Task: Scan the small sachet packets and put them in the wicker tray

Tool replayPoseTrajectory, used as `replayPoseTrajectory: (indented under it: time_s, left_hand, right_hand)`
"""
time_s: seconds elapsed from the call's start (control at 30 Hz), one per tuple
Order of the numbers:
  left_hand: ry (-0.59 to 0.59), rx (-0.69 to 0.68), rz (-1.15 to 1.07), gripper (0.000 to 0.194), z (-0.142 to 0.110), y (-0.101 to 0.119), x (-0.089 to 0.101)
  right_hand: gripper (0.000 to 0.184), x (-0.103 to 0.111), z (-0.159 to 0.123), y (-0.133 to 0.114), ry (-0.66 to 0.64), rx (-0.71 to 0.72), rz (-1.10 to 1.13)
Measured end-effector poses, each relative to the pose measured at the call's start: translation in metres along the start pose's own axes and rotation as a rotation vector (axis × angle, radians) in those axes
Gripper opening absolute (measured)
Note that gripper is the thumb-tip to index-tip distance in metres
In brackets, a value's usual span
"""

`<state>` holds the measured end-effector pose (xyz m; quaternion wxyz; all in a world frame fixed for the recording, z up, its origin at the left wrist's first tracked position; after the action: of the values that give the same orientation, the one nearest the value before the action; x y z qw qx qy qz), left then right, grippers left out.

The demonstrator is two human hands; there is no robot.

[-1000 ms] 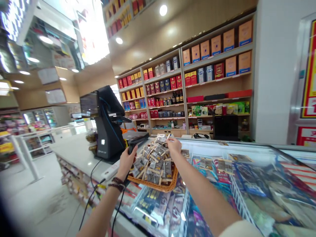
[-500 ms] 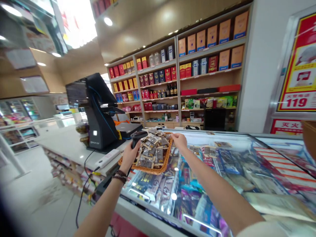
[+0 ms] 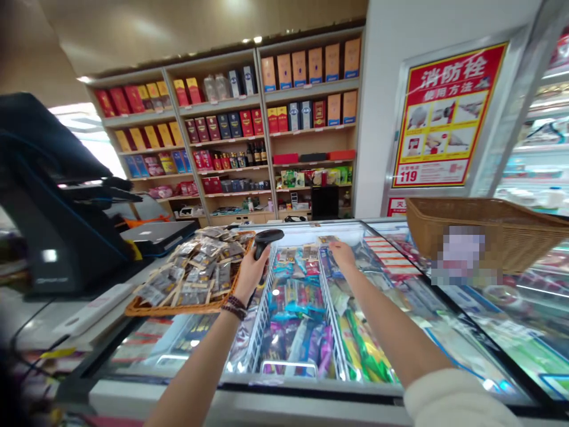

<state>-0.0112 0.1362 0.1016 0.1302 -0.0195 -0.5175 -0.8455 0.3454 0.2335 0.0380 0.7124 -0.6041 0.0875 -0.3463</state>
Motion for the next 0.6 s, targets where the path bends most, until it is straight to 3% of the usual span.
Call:
replayPoseTrajectory:
  time_s: [0.17, 0.3, 0.4, 0.6]
  left_hand:
    - [-0.030, 0.063, 0.062, 0.045, -0.005, -0.044, -0.037]
    - [-0.073, 0.082, 0.093, 0.047, -0.012, -0.066, -0.047]
    - [-0.097, 0.086, 0.135, 0.044, -0.017, -0.070, -0.047]
    - [-0.136, 0.040, 0.244, 0.042, -0.022, -0.058, -0.050]
  right_hand:
    - [0.034, -0.017, -0.013, 0.023, -0.075, -0.118, -0.247]
    - [0.048, -0.036, -0.021, 0.018, -0.066, -0.162, -0.586]
    - [0.058, -0.047, -0.013, 0.017, -0.083, -0.216, -0.624]
    - [0.068, -0.088, 0.009, 0.008, -0.279, 0.091, -0.581]
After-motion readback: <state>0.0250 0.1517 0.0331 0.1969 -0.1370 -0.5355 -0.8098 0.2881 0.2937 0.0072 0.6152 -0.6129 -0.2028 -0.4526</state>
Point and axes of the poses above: each hand's wrist, its own z-axis towards the middle knuckle, its own x-axis out of the back of the hand, y = z × x, the point moved 10 cm from there along z, towards the middle knuckle, and after that the axes turned 8 degrees about -x, right-handed, at the moved point
